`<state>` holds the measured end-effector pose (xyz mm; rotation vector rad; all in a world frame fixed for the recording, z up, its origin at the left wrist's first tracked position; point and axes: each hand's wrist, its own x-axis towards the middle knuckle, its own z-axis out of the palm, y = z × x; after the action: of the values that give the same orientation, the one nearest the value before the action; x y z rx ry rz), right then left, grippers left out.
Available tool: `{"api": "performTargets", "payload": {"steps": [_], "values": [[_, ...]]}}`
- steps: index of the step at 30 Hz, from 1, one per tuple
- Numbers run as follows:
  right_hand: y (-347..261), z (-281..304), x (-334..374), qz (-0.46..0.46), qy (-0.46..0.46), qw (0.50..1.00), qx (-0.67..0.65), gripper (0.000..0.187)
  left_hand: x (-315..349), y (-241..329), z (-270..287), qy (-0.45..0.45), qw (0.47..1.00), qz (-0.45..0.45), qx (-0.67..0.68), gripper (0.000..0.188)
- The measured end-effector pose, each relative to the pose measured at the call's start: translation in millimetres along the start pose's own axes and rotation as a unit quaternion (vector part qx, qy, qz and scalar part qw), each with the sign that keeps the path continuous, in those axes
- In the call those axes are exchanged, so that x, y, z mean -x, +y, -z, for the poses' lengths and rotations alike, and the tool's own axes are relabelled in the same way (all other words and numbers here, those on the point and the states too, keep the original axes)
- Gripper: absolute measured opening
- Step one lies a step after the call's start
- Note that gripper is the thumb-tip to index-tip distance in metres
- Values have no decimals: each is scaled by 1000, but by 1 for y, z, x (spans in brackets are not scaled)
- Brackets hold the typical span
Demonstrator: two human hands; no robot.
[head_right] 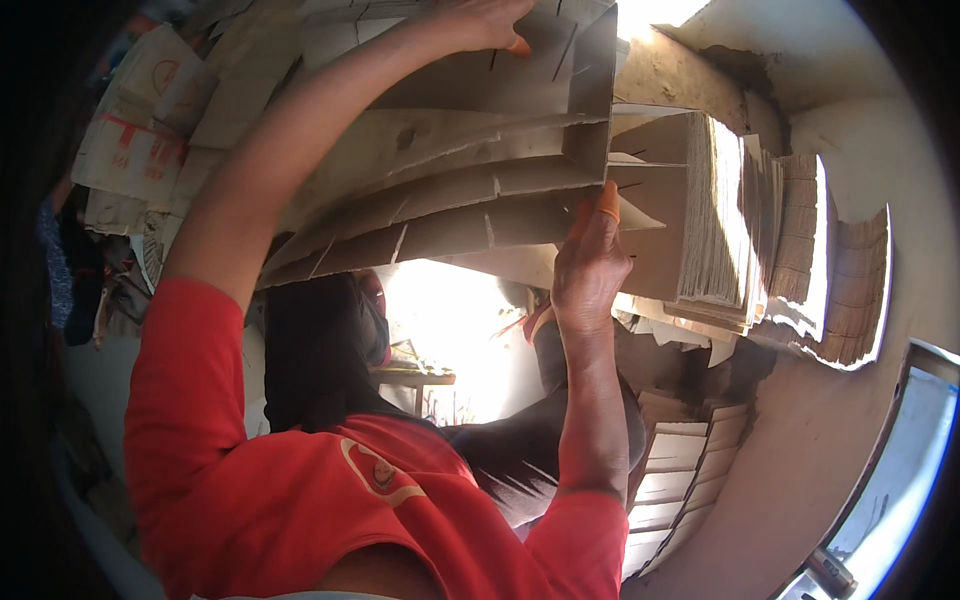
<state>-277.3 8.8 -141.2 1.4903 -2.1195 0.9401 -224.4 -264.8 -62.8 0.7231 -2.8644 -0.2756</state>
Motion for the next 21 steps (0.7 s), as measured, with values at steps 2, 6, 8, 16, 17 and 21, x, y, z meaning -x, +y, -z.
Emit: {"api": "performTargets", "payload": {"steps": [2, 6, 8, 16, 17, 21], "values": [[1, 0, 0, 4, 1, 1000, 13, 17, -21, -21, -54, 78, 996, -22, -37, 50], [2, 3, -2, -6, 2, 1000, -7, 30, -49, -38, -110, 107, 992, -57, -43, 31], [3, 5, -4, -6, 10, 1000, -9, 34, -43, -39, -108, 87, 993, -85, 3, 29], [-3, 9, -6, -13, -2, 1000, -13, 37, -34, -44, -119, 180, 978, -94, -50, 27], [-3, 8, -7, -6, 3, 1000, -18, 38, -29, -46, -118, 170, 979, -96, -62, 25], [-1, 5, -8, 32, 27, 999, -29, 38, -21, -53, -113, 260, 948, -181, -3, 11]]}}
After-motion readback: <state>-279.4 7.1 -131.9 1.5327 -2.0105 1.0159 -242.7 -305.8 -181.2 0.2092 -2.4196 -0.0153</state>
